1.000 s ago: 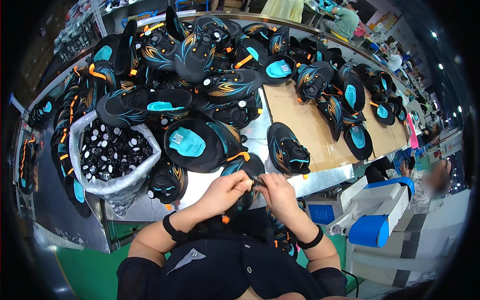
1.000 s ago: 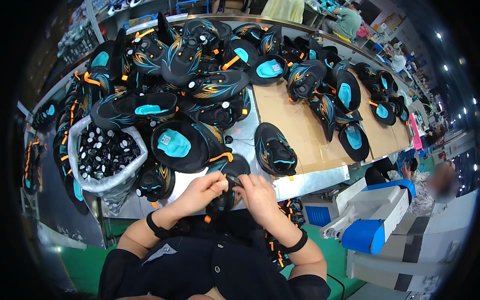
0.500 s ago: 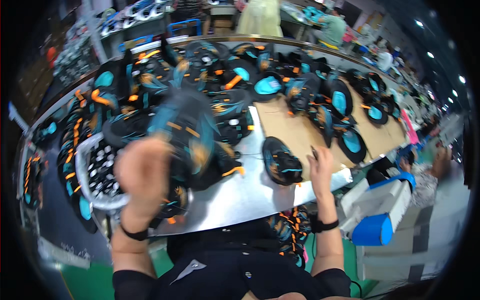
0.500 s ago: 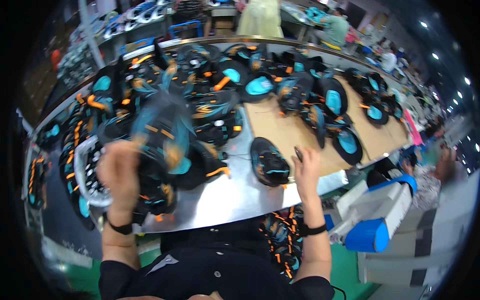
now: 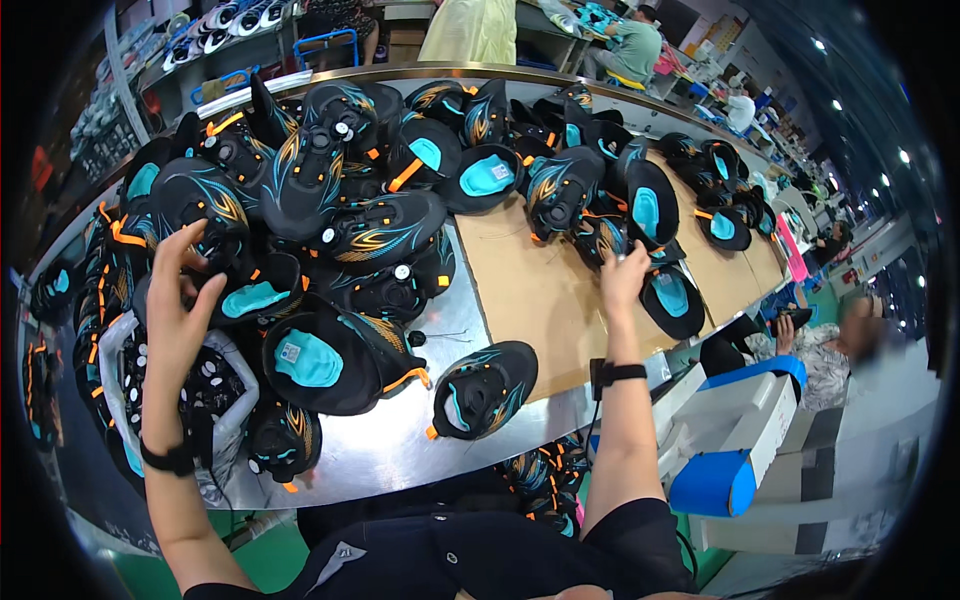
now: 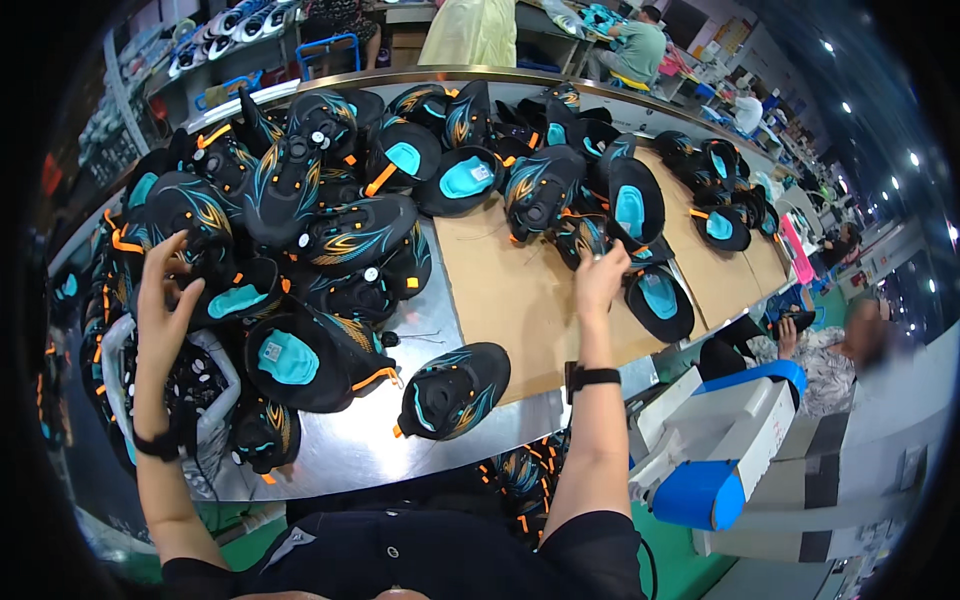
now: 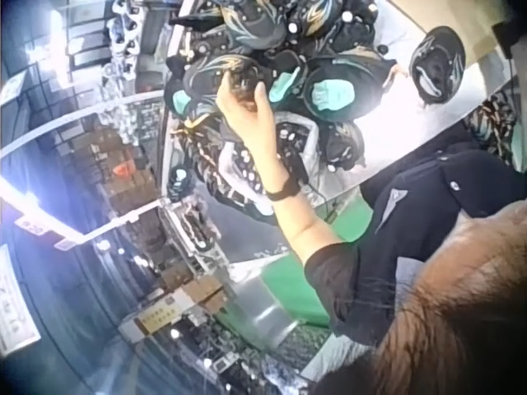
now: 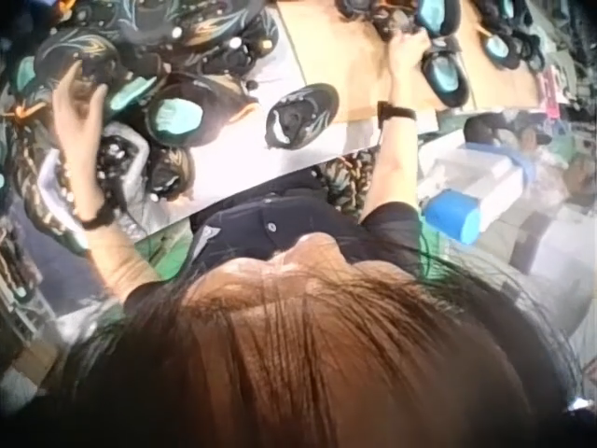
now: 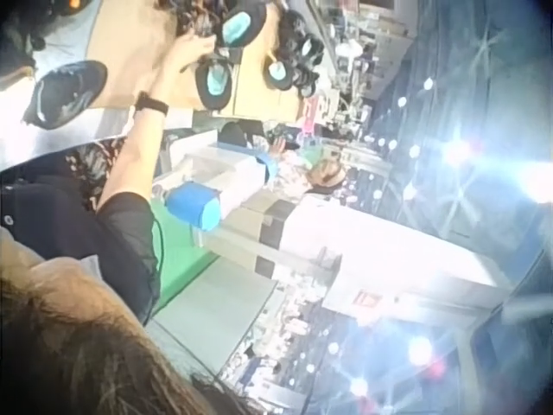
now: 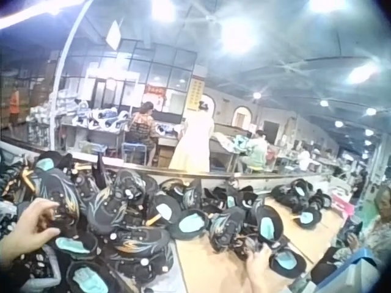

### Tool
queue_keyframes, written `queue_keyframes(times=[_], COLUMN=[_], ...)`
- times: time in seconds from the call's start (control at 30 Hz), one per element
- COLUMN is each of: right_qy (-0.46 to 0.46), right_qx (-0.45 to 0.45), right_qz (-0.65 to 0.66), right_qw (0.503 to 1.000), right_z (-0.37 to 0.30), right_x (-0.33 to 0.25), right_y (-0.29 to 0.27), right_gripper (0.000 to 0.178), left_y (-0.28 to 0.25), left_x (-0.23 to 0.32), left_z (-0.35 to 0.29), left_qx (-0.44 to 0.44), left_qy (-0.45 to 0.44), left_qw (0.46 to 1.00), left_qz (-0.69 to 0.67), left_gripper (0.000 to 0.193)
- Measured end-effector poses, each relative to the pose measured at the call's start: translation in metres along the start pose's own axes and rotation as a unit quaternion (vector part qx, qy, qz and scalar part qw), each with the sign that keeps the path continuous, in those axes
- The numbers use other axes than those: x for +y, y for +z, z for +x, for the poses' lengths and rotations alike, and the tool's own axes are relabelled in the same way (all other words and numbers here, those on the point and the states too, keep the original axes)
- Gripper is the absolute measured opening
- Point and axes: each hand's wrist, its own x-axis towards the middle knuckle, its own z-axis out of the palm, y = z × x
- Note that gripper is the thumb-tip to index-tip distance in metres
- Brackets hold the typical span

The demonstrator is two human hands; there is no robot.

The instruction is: The person is assembling shoes by attaching small parts to the shoe uppers.

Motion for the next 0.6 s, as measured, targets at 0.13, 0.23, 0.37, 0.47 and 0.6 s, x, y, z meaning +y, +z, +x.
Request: queue_keyframes(times=[0.13,0.23,0.37,0.47,0.6], right_qy=[0.028,-0.026,-0.101,-0.148,-0.259], right_qx=[-0.117,-0.138,-0.347,-0.493,-0.567], right_qz=[-0.003,0.081,0.119,-0.025,-0.065], right_qw=[0.993,0.987,0.925,0.857,0.779], right_z=[0.01,-0.012,-0.011,-0.006,-0.048], right_x=[0.004,-0.028,-0.048,-0.066,-0.076], right_y=[-0.007,-0.044,-0.122,-0.168,-0.119], right_gripper=[0.031,0.021,0.022,0.019,0.019], left_y=[0.015,0.077,0.181,0.198,0.163], left_x=[0.064,0.105,0.096,0.083,0.105], left_z=[-0.041,-0.066,-0.111,-0.144,-0.162], left_qx=[0.078,-0.279,-0.306,-0.291,-0.285], left_qy=[0.18,0.299,0.429,0.352,0.236], left_qw=[0.963,0.911,0.85,0.888,0.925], left_qz=[0.186,-0.059,-0.025,0.055,0.088], left_gripper=[0.052,0.058,0.051,0.043,0.058])
